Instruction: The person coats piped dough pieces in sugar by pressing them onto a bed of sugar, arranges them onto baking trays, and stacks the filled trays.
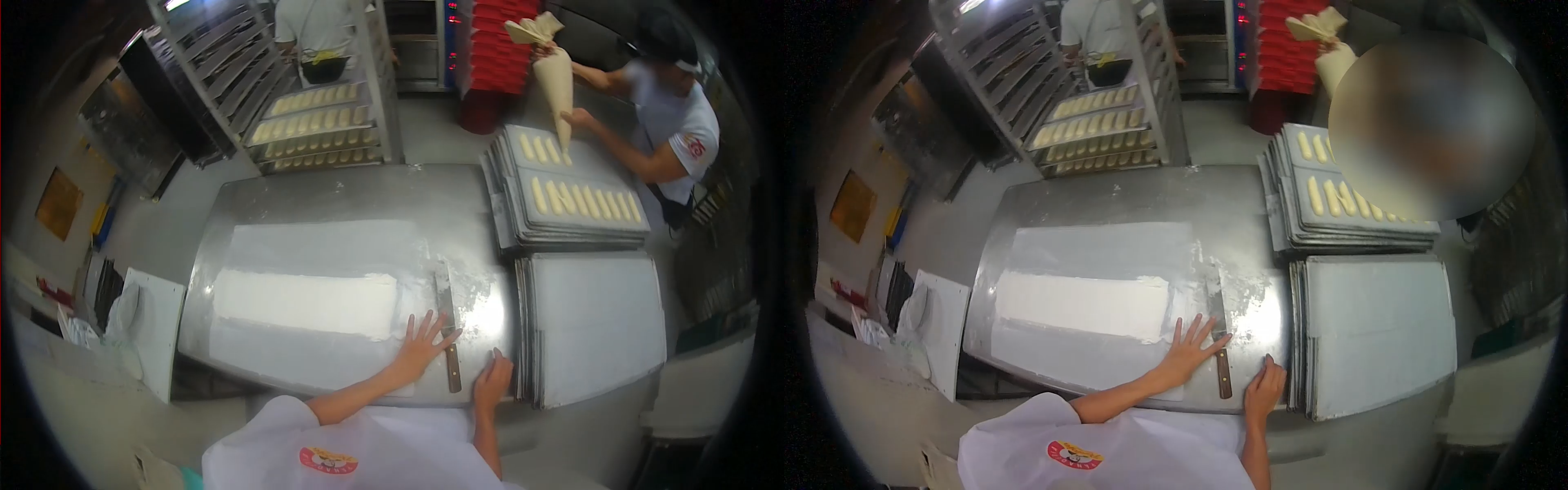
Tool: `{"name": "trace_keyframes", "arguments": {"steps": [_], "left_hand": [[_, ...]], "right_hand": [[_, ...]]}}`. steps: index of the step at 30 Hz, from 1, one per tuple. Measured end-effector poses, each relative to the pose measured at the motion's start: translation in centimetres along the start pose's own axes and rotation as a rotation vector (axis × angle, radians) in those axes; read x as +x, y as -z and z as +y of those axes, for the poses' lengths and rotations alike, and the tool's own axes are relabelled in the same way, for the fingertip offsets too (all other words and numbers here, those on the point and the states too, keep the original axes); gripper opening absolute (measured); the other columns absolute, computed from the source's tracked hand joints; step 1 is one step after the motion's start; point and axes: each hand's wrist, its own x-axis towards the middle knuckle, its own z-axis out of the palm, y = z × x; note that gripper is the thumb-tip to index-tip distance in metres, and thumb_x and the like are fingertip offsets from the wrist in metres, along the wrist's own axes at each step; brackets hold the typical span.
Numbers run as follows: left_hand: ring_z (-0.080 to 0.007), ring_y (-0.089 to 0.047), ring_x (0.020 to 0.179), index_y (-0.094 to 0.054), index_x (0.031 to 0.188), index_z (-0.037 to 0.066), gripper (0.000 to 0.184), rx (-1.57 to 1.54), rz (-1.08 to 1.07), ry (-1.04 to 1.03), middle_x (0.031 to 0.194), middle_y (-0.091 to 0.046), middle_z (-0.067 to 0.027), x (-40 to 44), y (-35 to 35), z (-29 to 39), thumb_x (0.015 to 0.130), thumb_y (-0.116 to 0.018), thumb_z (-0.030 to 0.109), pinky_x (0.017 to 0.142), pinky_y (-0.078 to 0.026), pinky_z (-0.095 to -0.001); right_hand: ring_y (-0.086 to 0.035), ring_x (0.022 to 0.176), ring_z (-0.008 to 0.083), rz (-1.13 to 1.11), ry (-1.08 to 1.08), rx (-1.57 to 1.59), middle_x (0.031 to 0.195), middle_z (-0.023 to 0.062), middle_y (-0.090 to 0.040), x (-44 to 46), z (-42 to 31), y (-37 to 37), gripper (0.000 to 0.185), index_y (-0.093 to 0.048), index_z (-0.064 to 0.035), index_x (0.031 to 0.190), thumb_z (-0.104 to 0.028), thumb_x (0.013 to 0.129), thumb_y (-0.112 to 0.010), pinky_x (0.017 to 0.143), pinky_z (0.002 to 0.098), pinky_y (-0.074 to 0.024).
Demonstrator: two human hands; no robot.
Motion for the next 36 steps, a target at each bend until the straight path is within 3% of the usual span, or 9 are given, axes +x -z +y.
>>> {"name": "trace_keyframes", "arguments": {"steps": [3,12,20,28,36], "left_hand": [[-0.0419,-0.008,0.139,-0.017,0.147,0.030,0.096,0.036,-0.072,0.032,0.152,-0.008,-0.0164,-0.1,0.8,-0.1,0.068,-0.051,-0.013,0.104,-0.012,-0.0665],[-0.0441,-0.009,0.138,-0.012,0.147,0.029,0.100,-0.024,0.056,0.040,0.151,-0.006,-0.0190,-0.7,-0.4,-0.7,0.067,-0.053,-0.014,0.104,-0.013,-0.0661],[-0.0444,-0.013,0.137,-0.024,0.145,0.026,0.089,-0.057,0.049,0.059,0.151,-0.008,-0.0201,-0.5,-0.4,-0.9,0.069,-0.052,-0.011,0.103,-0.010,-0.0674],[-0.0431,-0.006,0.138,-0.025,0.144,0.026,0.098,-0.053,-0.029,0.093,0.151,-0.006,-0.0190,-0.4,0.8,-0.1,0.062,-0.063,-0.010,0.104,-0.004,-0.0674],[-0.0442,-0.007,0.138,-0.024,0.144,0.026,0.100,-0.014,-0.028,0.060,0.151,-0.007,-0.0197,-0.1,0.4,-0.1,0.060,-0.064,-0.009,0.104,-0.005,-0.0676]], "right_hand": [[-0.050,0.088,0.0347,0.007,0.008,0.029,0.092,0.0180,-0.054,-0.2,0.0,-0.2,0.026,-0.055,0.0027,0.110,0.003,0.085,-0.048,0.079,0.0433,-0.0397],[-0.049,0.089,0.0368,-0.001,-0.011,0.061,0.094,0.0215,-0.053,-0.1,-0.8,-0.1,0.028,-0.053,0.0054,0.114,-0.003,0.089,-0.043,0.078,0.0441,-0.0388],[-0.050,0.089,0.0373,0.000,-0.077,0.111,0.095,0.0216,-0.054,0.1,-1.1,0.3,0.029,-0.054,0.0055,0.112,0.001,0.085,-0.046,0.080,0.0444,-0.0392],[-0.050,0.086,0.0350,0.009,-0.040,0.087,0.090,0.0190,-0.055,0.2,-0.3,0.3,0.026,-0.055,0.0033,0.110,0.002,0.084,-0.048,0.078,0.0430,-0.0401],[-0.052,0.086,0.0337,0.018,-0.063,0.097,0.091,0.0172,-0.057,0.1,0.0,0.2,0.027,-0.056,0.0014,0.110,0.002,0.084,-0.050,0.077,0.0423,-0.0417]]}}
